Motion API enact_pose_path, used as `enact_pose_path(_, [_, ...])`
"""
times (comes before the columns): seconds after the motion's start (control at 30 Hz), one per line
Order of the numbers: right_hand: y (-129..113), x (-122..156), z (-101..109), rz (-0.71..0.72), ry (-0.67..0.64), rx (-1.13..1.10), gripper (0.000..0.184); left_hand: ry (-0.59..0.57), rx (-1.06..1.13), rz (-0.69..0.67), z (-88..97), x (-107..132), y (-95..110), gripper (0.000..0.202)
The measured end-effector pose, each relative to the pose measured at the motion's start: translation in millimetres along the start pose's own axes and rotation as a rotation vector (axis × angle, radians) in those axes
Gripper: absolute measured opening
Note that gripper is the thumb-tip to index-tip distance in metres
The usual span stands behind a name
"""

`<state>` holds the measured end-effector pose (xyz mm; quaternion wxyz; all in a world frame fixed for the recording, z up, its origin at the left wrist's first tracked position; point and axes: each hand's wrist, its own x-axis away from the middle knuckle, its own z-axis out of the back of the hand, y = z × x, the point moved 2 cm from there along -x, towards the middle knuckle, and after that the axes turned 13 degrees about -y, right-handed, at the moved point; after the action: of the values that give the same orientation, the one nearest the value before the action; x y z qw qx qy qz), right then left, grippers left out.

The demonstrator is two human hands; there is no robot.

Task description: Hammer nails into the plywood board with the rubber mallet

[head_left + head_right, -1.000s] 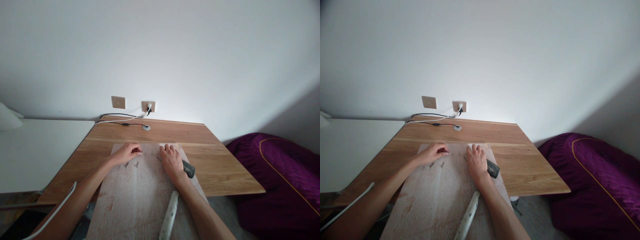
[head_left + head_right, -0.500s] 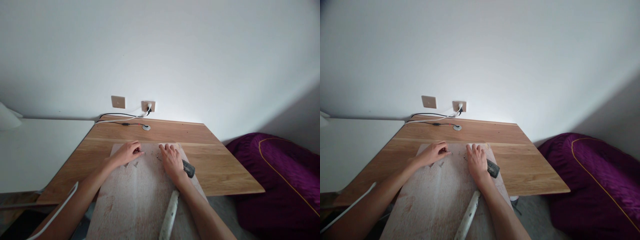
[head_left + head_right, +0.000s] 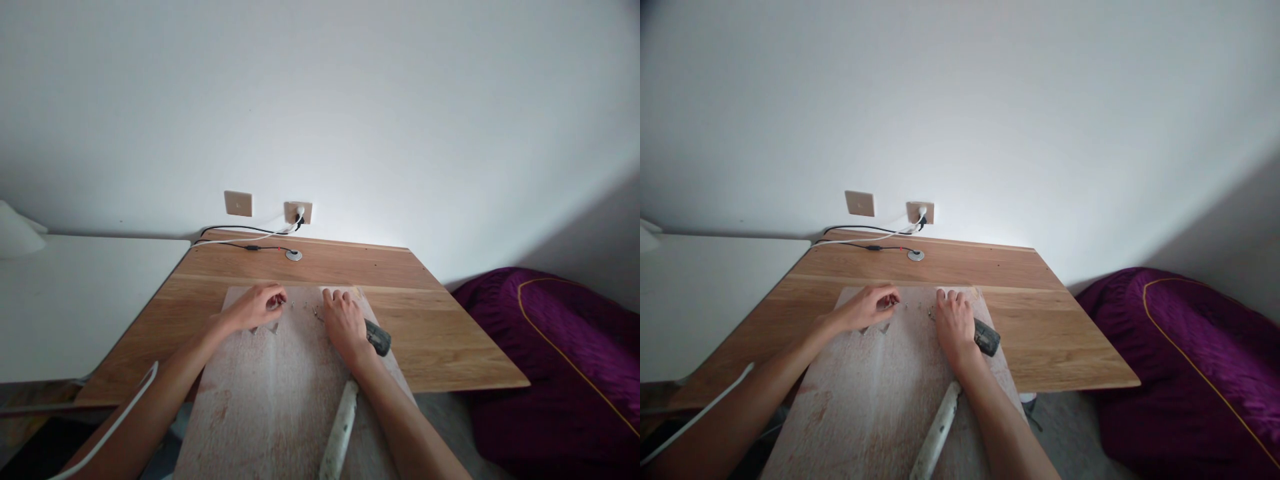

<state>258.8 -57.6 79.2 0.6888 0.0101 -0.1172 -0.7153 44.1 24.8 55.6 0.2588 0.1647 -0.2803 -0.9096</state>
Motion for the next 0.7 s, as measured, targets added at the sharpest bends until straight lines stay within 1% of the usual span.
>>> enact_pose_path(0.13, [0.2,0.6,2.2,0.044,-0.004,0.002,0.03,0.012,0.006,-0.027,1.0,-0.8,1.2,0.015])
enact_pose_path(0.3, [-0.2,2.0,4.0,0.07,-0.002,0.008,0.03,0.035,0.033,-0.022,1.2,-1.0,1.6,0.013])
enact_pose_path(0.53, [-0.7,2.9,1.2,0.076,0.021,0.021,0.033,0.044,0.048,-0.003,0.9,-1.2,0.7,0.008])
enact_pose_path(0.7, [-0.8,3.1,-0.9,0.087,0.05,0.023,0.029,0.088,0.058,0.019,0.6,-2.0,-1.7,0.019])
